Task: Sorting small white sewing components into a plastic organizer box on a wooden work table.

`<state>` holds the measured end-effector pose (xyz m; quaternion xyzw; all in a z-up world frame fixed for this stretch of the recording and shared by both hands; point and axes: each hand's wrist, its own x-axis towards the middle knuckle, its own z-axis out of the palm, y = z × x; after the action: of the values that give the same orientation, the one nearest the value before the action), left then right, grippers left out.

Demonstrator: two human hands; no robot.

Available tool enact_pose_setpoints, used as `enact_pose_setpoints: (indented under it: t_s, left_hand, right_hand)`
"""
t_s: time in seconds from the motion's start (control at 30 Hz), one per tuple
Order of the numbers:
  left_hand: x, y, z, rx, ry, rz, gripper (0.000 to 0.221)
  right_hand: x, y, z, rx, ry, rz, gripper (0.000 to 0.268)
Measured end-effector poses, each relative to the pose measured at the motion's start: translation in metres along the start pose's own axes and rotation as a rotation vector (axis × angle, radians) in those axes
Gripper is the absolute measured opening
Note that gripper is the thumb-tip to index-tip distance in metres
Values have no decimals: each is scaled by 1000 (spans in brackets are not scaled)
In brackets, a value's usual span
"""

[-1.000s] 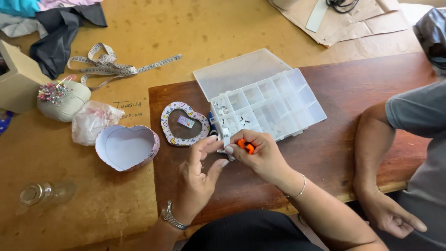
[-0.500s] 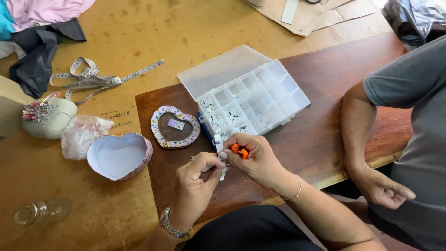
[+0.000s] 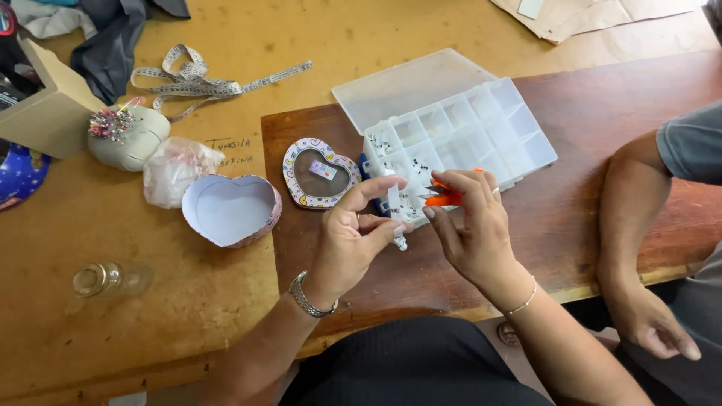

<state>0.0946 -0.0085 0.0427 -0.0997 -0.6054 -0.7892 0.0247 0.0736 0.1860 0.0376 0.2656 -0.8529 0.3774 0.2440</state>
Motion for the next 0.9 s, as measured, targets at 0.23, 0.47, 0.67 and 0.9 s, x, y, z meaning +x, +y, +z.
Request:
enact_pose_setpoints:
  t_s: [0.23, 0.47, 0.67, 0.9]
  left_hand:
    - [20, 4, 8, 40, 55, -87, 56]
    - [36, -20, 7, 14, 65, -219, 63]
    - [59, -41, -11, 18, 63, -249, 67]
    - [100, -81, -34, 68, -13, -387, 68]
  right_hand:
    - [19, 22, 11, -327, 48, -236, 39]
    - [33, 42, 24, -362, 47, -353, 27]
    - [37, 64, 28, -298, 7, -237, 26]
    - [36, 77, 19, -202, -65, -27, 31]
